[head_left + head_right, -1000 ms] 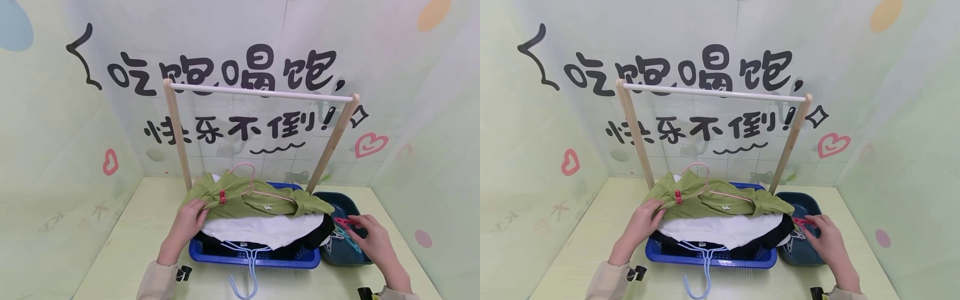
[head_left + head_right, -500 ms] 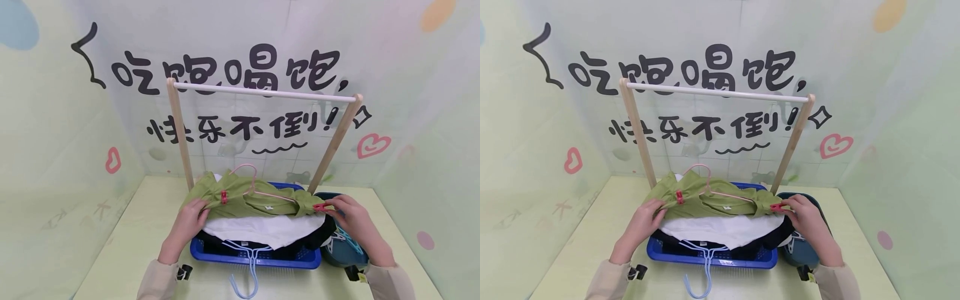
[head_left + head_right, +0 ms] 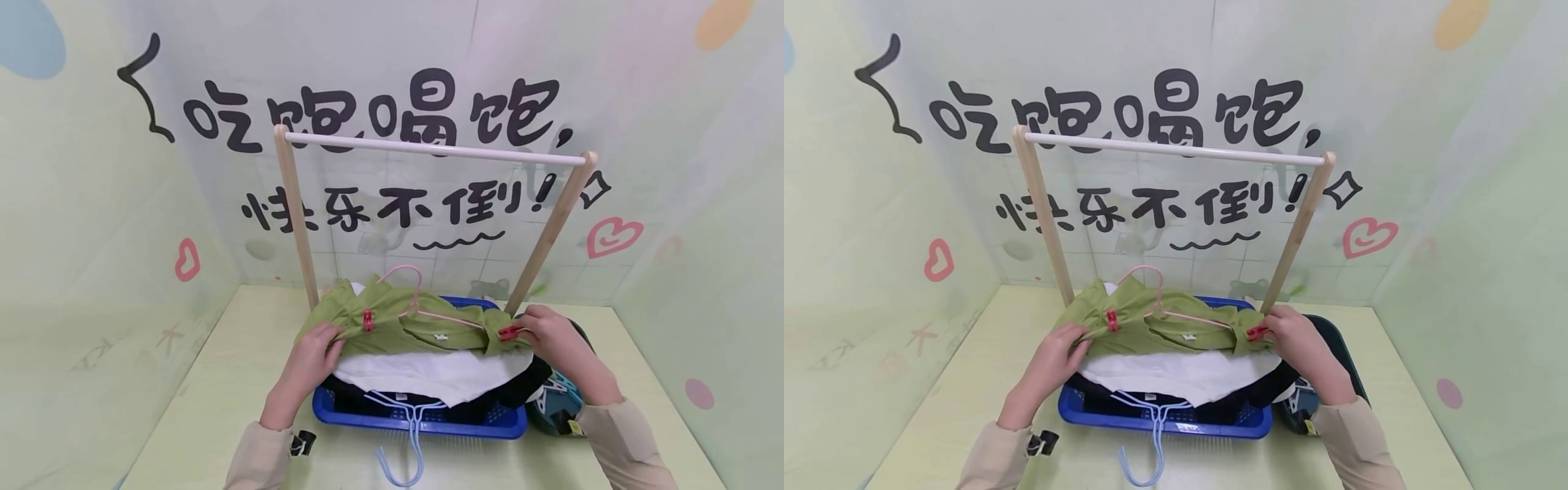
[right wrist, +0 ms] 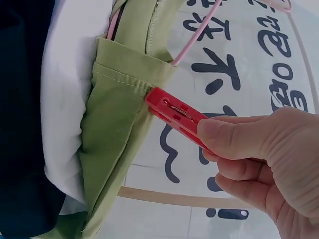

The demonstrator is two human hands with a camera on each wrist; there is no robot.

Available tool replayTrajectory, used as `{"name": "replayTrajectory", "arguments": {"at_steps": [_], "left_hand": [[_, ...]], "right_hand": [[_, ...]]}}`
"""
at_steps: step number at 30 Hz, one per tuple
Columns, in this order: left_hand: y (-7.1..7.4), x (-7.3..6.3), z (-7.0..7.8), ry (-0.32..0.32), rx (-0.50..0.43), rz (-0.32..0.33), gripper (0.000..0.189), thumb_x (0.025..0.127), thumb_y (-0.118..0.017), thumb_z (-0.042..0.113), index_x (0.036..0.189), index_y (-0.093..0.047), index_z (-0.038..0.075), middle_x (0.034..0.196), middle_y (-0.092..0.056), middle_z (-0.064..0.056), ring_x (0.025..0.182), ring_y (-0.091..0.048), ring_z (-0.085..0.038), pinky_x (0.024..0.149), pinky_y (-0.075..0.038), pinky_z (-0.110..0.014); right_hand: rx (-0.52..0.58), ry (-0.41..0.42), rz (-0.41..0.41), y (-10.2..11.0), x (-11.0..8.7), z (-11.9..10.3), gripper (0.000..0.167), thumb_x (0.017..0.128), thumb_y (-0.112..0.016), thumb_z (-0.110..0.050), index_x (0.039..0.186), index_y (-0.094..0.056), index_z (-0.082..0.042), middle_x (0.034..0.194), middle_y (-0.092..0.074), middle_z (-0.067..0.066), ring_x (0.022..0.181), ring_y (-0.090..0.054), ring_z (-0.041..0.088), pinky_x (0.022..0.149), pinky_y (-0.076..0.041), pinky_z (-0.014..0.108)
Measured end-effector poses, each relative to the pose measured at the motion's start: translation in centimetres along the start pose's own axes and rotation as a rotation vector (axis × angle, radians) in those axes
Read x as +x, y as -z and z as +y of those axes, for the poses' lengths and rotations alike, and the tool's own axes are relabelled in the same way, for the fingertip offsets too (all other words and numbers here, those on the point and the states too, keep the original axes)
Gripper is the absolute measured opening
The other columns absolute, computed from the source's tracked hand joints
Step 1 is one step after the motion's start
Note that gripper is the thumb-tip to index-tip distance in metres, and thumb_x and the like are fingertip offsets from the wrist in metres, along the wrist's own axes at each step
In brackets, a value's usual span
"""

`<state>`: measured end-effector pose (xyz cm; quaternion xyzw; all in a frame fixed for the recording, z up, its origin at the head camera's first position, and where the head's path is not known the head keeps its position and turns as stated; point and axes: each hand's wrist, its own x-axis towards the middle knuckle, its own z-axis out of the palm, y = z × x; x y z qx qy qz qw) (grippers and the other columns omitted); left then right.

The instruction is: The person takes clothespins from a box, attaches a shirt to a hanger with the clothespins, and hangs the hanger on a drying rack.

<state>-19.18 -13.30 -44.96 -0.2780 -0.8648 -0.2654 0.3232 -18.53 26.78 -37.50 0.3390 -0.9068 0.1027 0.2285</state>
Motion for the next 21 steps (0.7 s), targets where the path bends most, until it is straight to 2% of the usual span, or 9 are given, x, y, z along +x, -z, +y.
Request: {"name": "replayTrajectory", "arguments": {"at_steps": [6, 13, 21], "left_hand": [[0.0, -0.1, -0.1, 0.010, -0.005, -0.014, 0.016, 0.072, -0.072, -0.009, 0.084, -0.064, -0.001, 0.078, -0.061, -0.009, 0.070, -0.061, -0.023, 0.061, -0.052, -0.036], [0.1, -0.2, -0.2, 0.006, -0.018, -0.028, 0.017, 0.072, -0.072, -0.008, 0.086, -0.065, -0.001, 0.081, -0.062, -0.009, 0.073, -0.062, -0.024, 0.063, -0.053, -0.037], [0.1, -0.3, -0.2, -0.019, -0.036, -0.026, 0.017, 0.072, -0.073, -0.006, 0.086, -0.066, 0.001, 0.082, -0.062, -0.007, 0.073, -0.061, -0.022, 0.062, -0.053, -0.035]], "right_hand": [[-0.024, -0.017, -0.092, 0.1, 0.9, -0.1, 0.015, 0.066, -0.080, 0.003, 0.076, -0.069, -0.002, 0.074, -0.058, 0.004, 0.070, -0.058, 0.020, 0.060, -0.053, 0.032], [-0.019, -0.009, -0.098, 0.3, 1.8, 0.0, 0.014, 0.068, -0.078, 0.004, 0.075, -0.068, -0.001, 0.076, -0.060, 0.007, 0.071, -0.060, 0.023, 0.062, -0.054, 0.035], [-0.037, -0.001, -0.218, -0.1, 3.0, 0.2, 0.011, 0.072, -0.075, 0.004, 0.073, -0.069, -0.005, 0.073, -0.058, 0.003, 0.067, -0.056, 0.019, 0.061, -0.052, 0.033]]}}
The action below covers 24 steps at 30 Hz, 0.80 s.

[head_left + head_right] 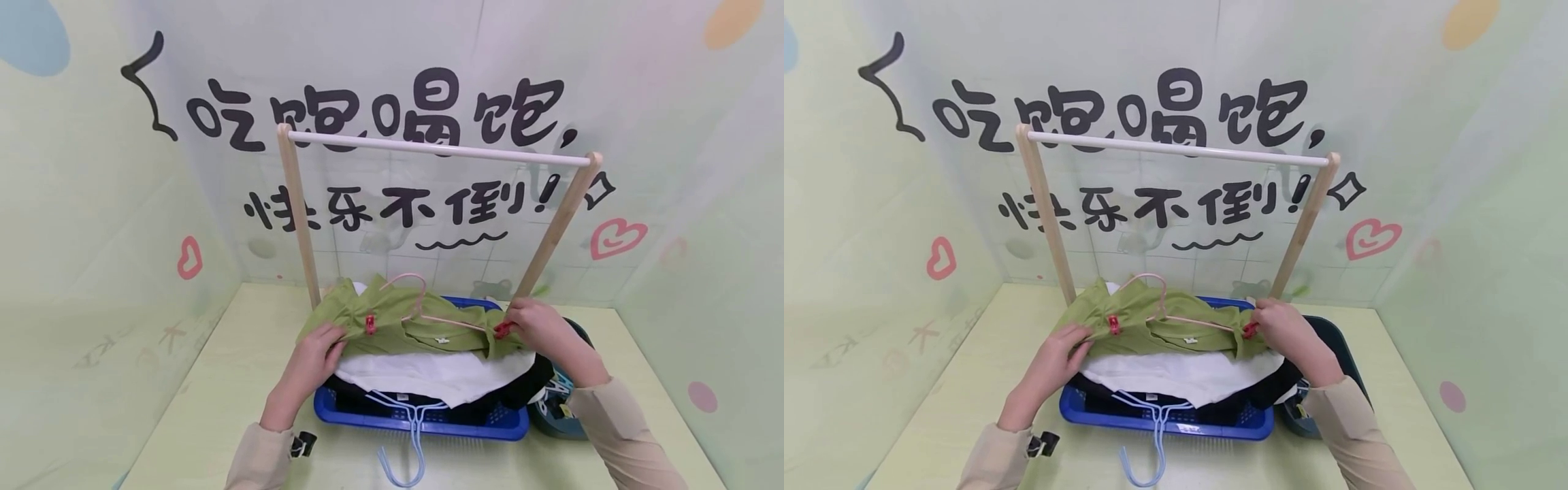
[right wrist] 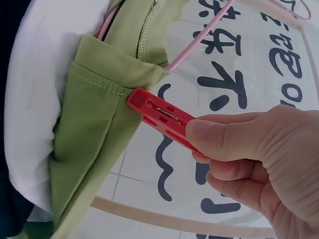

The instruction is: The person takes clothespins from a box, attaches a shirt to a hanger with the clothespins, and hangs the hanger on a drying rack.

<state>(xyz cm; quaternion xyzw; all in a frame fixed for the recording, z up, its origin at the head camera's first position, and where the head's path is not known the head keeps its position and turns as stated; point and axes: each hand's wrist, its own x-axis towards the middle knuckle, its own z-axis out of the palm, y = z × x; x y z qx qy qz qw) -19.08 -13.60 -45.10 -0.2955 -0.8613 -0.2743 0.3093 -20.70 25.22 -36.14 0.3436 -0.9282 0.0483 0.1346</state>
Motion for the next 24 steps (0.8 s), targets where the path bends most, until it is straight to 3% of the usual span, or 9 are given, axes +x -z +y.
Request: {"name": "replayTrajectory", "arguments": {"at_steps": [8, 15, 18, 21, 22, 24], "left_hand": [[0.1, -0.2, -0.1, -0.003, -0.009, 0.005, 0.018, 0.071, -0.073, -0.007, 0.086, -0.066, 0.000, 0.081, -0.061, -0.007, 0.071, -0.060, -0.021, 0.060, -0.052, -0.033], [-0.1, -0.2, -0.2, 0.019, -0.016, -0.003, 0.018, 0.072, -0.073, -0.007, 0.088, -0.067, -0.001, 0.083, -0.062, -0.007, 0.074, -0.061, -0.022, 0.063, -0.053, -0.034], [-0.2, -0.3, -0.2, 0.025, -0.016, -0.008, 0.018, 0.072, -0.073, -0.007, 0.088, -0.067, -0.001, 0.083, -0.063, -0.007, 0.074, -0.062, -0.023, 0.064, -0.053, -0.035], [-0.2, -0.3, -0.2, 0.026, -0.018, -0.011, 0.018, 0.072, -0.073, -0.007, 0.088, -0.067, -0.001, 0.083, -0.063, -0.008, 0.075, -0.062, -0.024, 0.065, -0.053, -0.036], [-0.1, -0.3, -0.2, 0.025, -0.016, -0.009, 0.018, 0.072, -0.072, -0.007, 0.088, -0.067, -0.002, 0.083, -0.063, -0.008, 0.075, -0.062, -0.024, 0.064, -0.053, -0.036], [-0.1, -0.3, -0.2, 0.025, -0.015, -0.004, 0.018, 0.072, -0.072, -0.008, 0.088, -0.067, -0.002, 0.083, -0.063, -0.009, 0.075, -0.062, -0.024, 0.064, -0.054, -0.036]], "right_hand": [[-0.040, 0.065, -0.051, -0.5, 0.7, 0.0, 0.019, 0.072, -0.072, 0.008, 0.065, -0.063, -0.008, 0.063, -0.041, -0.004, 0.057, -0.040, 0.011, 0.050, -0.040, 0.026], [0.008, 0.018, -0.079, -0.7, 0.4, 0.1, 0.015, 0.069, -0.078, 0.003, 0.075, -0.068, -0.006, 0.073, -0.052, 0.001, 0.066, -0.052, 0.015, 0.058, -0.049, 0.030], [0.099, -0.042, -0.069, -1.0, -0.2, 0.3, 0.030, 0.069, -0.079, 0.001, 0.097, -0.068, -0.003, 0.089, -0.059, 0.008, 0.079, -0.058, 0.021, 0.069, -0.053, 0.035], [0.214, -0.154, -0.064, -1.4, -1.0, 0.7, 0.055, 0.071, -0.078, 0.001, 0.121, -0.056, 0.002, 0.104, -0.059, 0.016, 0.091, -0.059, 0.030, 0.077, -0.052, 0.045], [0.239, -0.195, -0.068, -1.6, -1.2, 0.8, 0.059, 0.072, -0.078, 0.000, 0.125, -0.053, 0.002, 0.105, -0.059, 0.017, 0.093, -0.059, 0.031, 0.078, -0.051, 0.047], [0.247, -0.241, -0.062, -2.2, -1.7, 1.1, 0.050, 0.073, -0.076, 0.000, 0.118, -0.056, 0.002, 0.101, -0.061, 0.016, 0.091, -0.060, 0.031, 0.077, -0.051, 0.047]]}}
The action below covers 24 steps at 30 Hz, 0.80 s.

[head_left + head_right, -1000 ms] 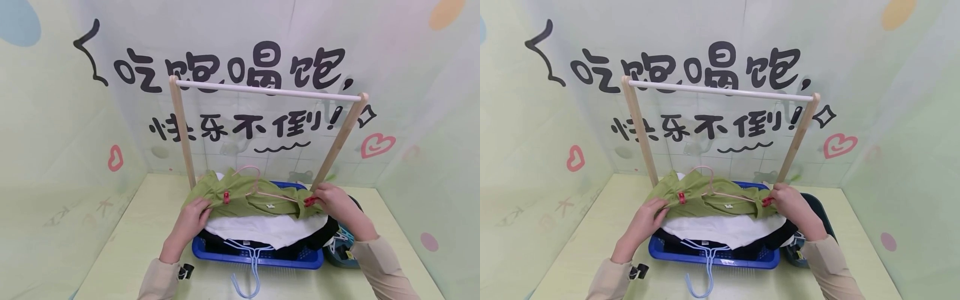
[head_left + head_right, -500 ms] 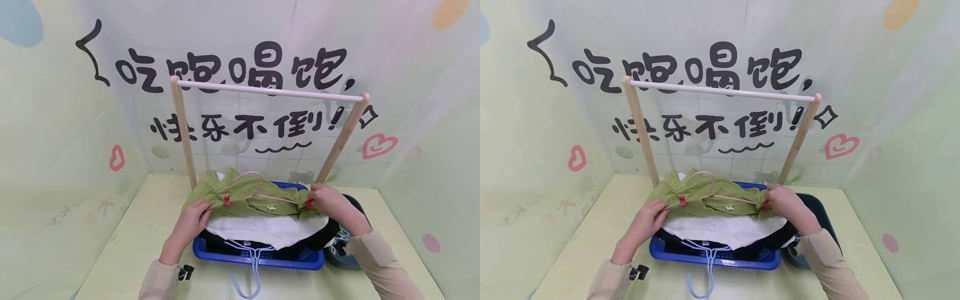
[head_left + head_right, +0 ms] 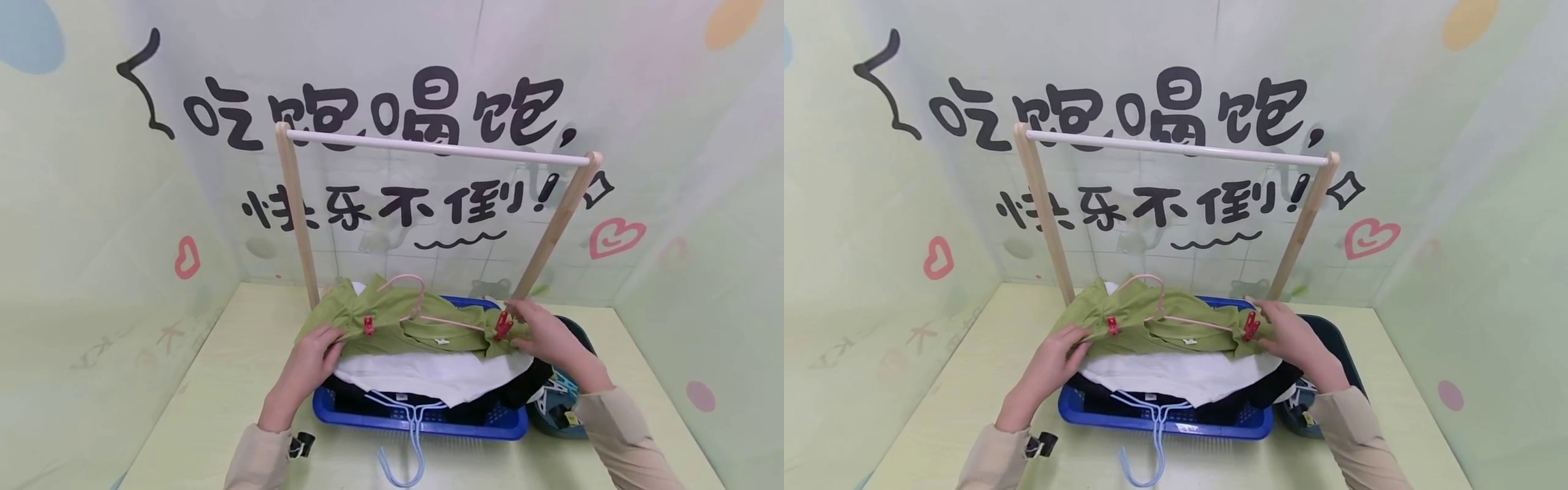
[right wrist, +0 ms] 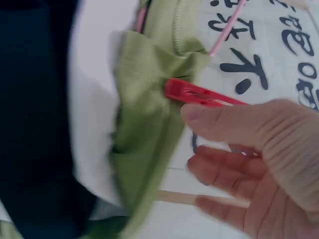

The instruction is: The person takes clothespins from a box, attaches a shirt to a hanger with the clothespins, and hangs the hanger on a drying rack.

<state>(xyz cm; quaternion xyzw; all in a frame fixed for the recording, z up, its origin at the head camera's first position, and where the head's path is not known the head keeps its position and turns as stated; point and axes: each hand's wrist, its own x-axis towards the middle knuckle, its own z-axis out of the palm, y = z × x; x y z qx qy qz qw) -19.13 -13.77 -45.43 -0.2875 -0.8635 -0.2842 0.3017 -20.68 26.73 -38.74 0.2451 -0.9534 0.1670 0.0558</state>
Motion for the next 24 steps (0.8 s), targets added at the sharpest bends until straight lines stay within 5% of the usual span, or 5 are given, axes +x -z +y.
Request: {"name": "replayTrajectory", "arguments": {"at_steps": [5, 11, 20, 24], "left_hand": [[-0.1, 0.0, 0.0, -0.001, -0.004, 0.000, 0.019, 0.072, -0.072, -0.007, 0.089, -0.067, -0.002, 0.084, -0.064, -0.010, 0.075, -0.062, -0.025, 0.064, -0.053, -0.037], [0.1, 0.7, 0.3, -0.002, -0.029, -0.012, 0.017, 0.073, -0.072, -0.006, 0.089, -0.068, -0.001, 0.084, -0.065, -0.010, 0.074, -0.062, -0.023, 0.063, -0.053, -0.035], [1.9, 5.6, 1.4, -0.026, -0.023, 0.004, 0.014, 0.076, -0.069, -0.006, 0.089, -0.066, -0.002, 0.082, -0.064, -0.012, 0.074, -0.061, -0.027, 0.067, -0.053, -0.040], [2.5, 7.6, 1.8, -0.029, -0.020, 0.004, 0.013, 0.078, -0.068, -0.005, 0.090, -0.067, -0.002, 0.084, -0.065, -0.013, 0.075, -0.061, -0.027, 0.067, -0.053, -0.039]], "right_hand": [[-0.110, 0.002, 0.069, -1.6, -0.7, 0.8, 0.012, 0.075, -0.075, -0.003, 0.085, -0.068, -0.006, 0.081, -0.064, 0.006, 0.075, -0.061, 0.023, 0.064, -0.052, 0.039], [-0.159, 0.016, 0.190, -1.7, -1.1, 0.8, 0.011, 0.073, -0.077, -0.003, 0.078, -0.070, -0.010, 0.081, -0.066, 0.006, 0.073, -0.063, 0.023, 0.062, -0.052, 0.040], [-0.140, 0.157, 0.509, 0.6, -1.7, 1.2, 0.021, 0.063, -0.079, 0.007, 0.077, -0.068, -0.004, 0.075, -0.065, 0.011, 0.068, -0.062, 0.027, 0.058, -0.052, 0.044], [-0.132, 0.197, 0.584, 1.2, -2.0, 1.4, 0.022, 0.062, -0.079, 0.008, 0.077, -0.065, -0.002, 0.073, -0.064, 0.013, 0.066, -0.060, 0.028, 0.055, -0.050, 0.044]]}}
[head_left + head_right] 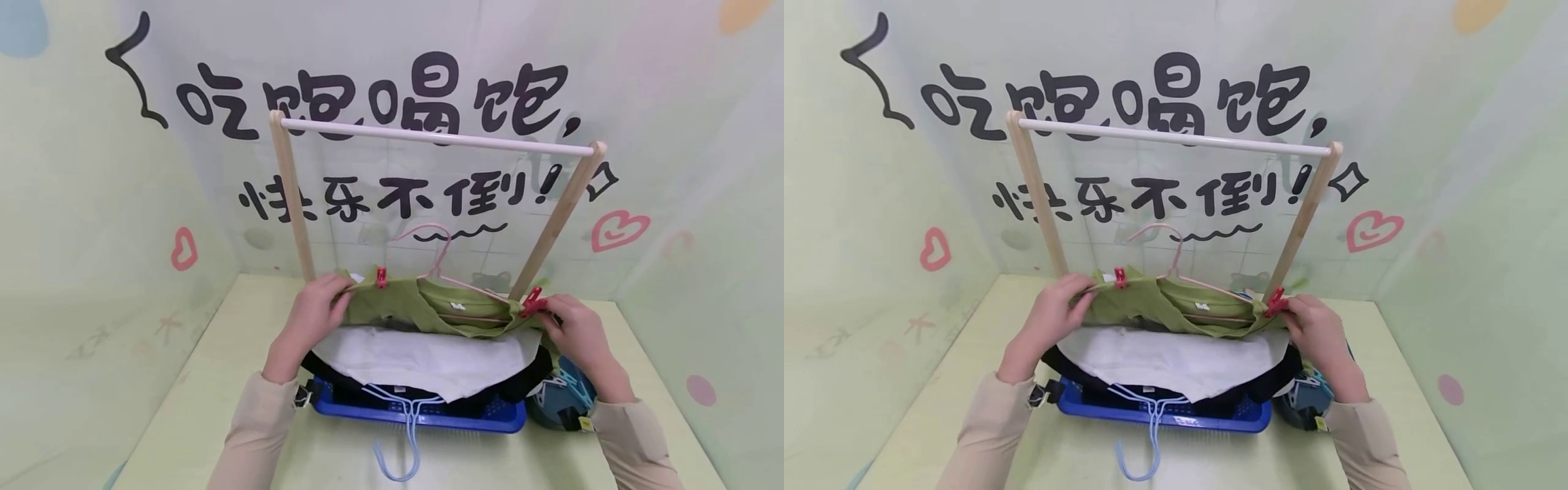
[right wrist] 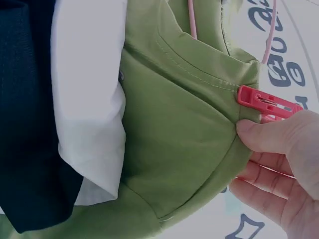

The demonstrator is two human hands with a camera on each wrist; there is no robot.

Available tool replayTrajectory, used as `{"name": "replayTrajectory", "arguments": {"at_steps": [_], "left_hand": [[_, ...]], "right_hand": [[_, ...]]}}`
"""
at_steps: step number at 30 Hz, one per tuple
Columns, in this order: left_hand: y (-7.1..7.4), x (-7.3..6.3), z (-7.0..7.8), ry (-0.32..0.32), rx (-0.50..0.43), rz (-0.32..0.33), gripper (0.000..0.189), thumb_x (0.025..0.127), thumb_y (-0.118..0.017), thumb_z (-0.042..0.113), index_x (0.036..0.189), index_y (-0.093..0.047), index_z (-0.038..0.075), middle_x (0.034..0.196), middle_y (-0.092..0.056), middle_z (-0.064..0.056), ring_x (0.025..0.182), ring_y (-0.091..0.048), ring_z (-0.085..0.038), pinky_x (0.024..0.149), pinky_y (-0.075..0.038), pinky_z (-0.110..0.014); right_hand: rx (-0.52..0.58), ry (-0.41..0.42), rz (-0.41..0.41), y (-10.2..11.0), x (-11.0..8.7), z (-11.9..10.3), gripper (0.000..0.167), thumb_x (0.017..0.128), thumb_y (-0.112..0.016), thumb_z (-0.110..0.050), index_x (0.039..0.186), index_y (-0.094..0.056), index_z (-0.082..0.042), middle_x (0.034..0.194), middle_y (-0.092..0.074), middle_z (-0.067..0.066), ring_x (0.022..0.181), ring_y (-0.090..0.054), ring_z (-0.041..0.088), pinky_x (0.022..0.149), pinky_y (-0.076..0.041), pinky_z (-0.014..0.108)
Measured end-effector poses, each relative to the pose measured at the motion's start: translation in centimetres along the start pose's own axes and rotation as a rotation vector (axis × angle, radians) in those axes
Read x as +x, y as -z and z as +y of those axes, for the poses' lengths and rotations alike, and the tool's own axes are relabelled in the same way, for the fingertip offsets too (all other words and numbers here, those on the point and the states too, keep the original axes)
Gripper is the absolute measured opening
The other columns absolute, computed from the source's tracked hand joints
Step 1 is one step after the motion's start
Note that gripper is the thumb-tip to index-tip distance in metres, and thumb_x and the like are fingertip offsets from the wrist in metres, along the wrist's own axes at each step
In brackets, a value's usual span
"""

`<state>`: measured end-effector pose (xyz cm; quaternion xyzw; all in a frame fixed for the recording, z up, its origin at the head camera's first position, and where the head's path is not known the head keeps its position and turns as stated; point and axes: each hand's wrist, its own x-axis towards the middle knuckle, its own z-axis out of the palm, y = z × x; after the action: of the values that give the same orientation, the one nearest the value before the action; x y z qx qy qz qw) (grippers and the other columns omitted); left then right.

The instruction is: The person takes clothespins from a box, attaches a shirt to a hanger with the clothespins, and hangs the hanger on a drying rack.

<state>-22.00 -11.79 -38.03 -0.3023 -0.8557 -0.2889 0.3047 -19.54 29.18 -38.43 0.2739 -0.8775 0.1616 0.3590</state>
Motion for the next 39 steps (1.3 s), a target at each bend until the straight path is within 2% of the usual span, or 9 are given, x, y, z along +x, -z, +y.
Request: {"name": "replayTrajectory", "arguments": {"at_steps": [8, 11, 17, 20, 23, 28, 32, 35, 39], "left_hand": [[0.1, 3.6, 0.7, 0.002, 0.005, 0.001, 0.015, 0.081, -0.065, -0.003, 0.096, -0.067, -0.002, 0.090, -0.066, -0.014, 0.081, -0.062, -0.028, 0.073, -0.052, -0.038], [-0.3, 5.1, 0.9, -0.007, 0.012, 0.015, 0.014, 0.082, -0.064, -0.002, 0.096, -0.067, -0.001, 0.089, -0.066, -0.013, 0.078, -0.061, -0.027, 0.071, -0.051, -0.037], [-1.4, 8.4, 0.9, -0.047, -0.011, 0.119, 0.010, 0.083, -0.062, -0.004, 0.092, -0.067, -0.002, 0.084, -0.064, -0.014, 0.076, -0.058, -0.029, 0.071, -0.049, -0.040], [-2.0, 9.9, 0.9, -0.059, -0.023, 0.168, 0.010, 0.083, -0.061, -0.004, 0.090, -0.068, -0.003, 0.083, -0.065, -0.015, 0.076, -0.059, -0.031, 0.072, -0.048, -0.042], [-2.5, 11.4, 1.0, -0.062, -0.020, 0.190, 0.010, 0.084, -0.061, -0.002, 0.092, -0.068, -0.003, 0.085, -0.066, -0.016, 0.078, -0.060, -0.031, 0.073, -0.048, -0.044], [-3.2, 13.6, 1.5, -0.038, -0.012, 0.190, 0.014, 0.085, -0.060, 0.000, 0.096, -0.069, -0.001, 0.092, -0.067, -0.015, 0.085, -0.062, -0.031, 0.079, -0.047, -0.044], [-4.0, 15.0, 1.8, -0.010, -0.008, 0.171, 0.016, 0.087, -0.058, 0.002, 0.098, -0.069, -0.001, 0.094, -0.067, -0.015, 0.088, -0.061, -0.031, 0.081, -0.047, -0.043], [-4.5, 15.5, 1.8, 0.026, -0.010, 0.139, 0.017, 0.088, -0.057, 0.003, 0.100, -0.068, -0.001, 0.096, -0.067, -0.015, 0.091, -0.060, -0.031, 0.083, -0.046, -0.043], [-5.3, 15.6, 1.5, 0.058, -0.007, 0.105, 0.016, 0.087, -0.058, 0.003, 0.098, -0.068, -0.001, 0.093, -0.067, -0.015, 0.087, -0.060, -0.031, 0.082, -0.046, -0.042]], "right_hand": [[-0.001, -0.042, 0.141, 1.3, 0.3, 0.3, 0.022, 0.064, -0.075, 0.015, 0.079, -0.066, 0.002, 0.074, -0.062, 0.014, 0.067, -0.057, 0.026, 0.058, -0.046, 0.039], [-0.014, -0.078, 0.197, 1.8, 0.4, 0.4, 0.021, 0.063, -0.075, 0.016, 0.079, -0.067, 0.003, 0.073, -0.063, 0.015, 0.066, -0.057, 0.026, 0.060, -0.045, 0.031], [-0.017, -0.169, 0.285, 2.5, 1.1, 0.6, 0.016, 0.068, -0.074, 0.014, 0.079, -0.068, 0.005, 0.073, -0.062, 0.017, 0.067, -0.057, 0.027, 0.068, -0.038, 0.010], [-0.006, -0.209, 0.323, 2.7, 1.6, 0.8, 0.013, 0.071, -0.072, 0.014, 0.080, -0.068, 0.007, 0.073, -0.061, 0.018, 0.066, -0.055, 0.027, 0.069, -0.035, 0.006], [-0.003, -0.243, 0.361, 3.2, 1.9, 1.1, 0.011, 0.072, -0.071, 0.014, 0.081, -0.069, 0.009, 0.072, -0.061, 0.021, 0.065, -0.054, 0.026, 0.071, -0.033, 0.003], [-0.019, -0.305, 0.407, 3.7, 2.3, 1.5, 0.007, 0.076, -0.070, 0.009, 0.083, -0.070, 0.011, 0.074, -0.062, 0.024, 0.066, -0.053, 0.022, 0.071, -0.032, 0.001], [-0.027, -0.332, 0.449, 3.9, 2.5, 1.7, 0.006, 0.076, -0.070, 0.009, 0.082, -0.070, 0.011, 0.075, -0.062, 0.024, 0.068, -0.055, 0.029, 0.071, -0.032, -0.001], [-0.037, -0.341, 0.459, 4.0, 2.6, 1.8, 0.006, 0.076, -0.071, 0.009, 0.082, -0.070, 0.011, 0.074, -0.063, 0.024, 0.070, -0.056, 0.035, 0.070, -0.031, 0.001], [-0.044, -0.346, 0.452, 4.1, 2.6, 1.9, 0.005, 0.076, -0.071, 0.007, 0.081, -0.071, 0.010, 0.073, -0.063, 0.024, 0.070, -0.056, 0.037, 0.066, -0.033, 0.013]]}}
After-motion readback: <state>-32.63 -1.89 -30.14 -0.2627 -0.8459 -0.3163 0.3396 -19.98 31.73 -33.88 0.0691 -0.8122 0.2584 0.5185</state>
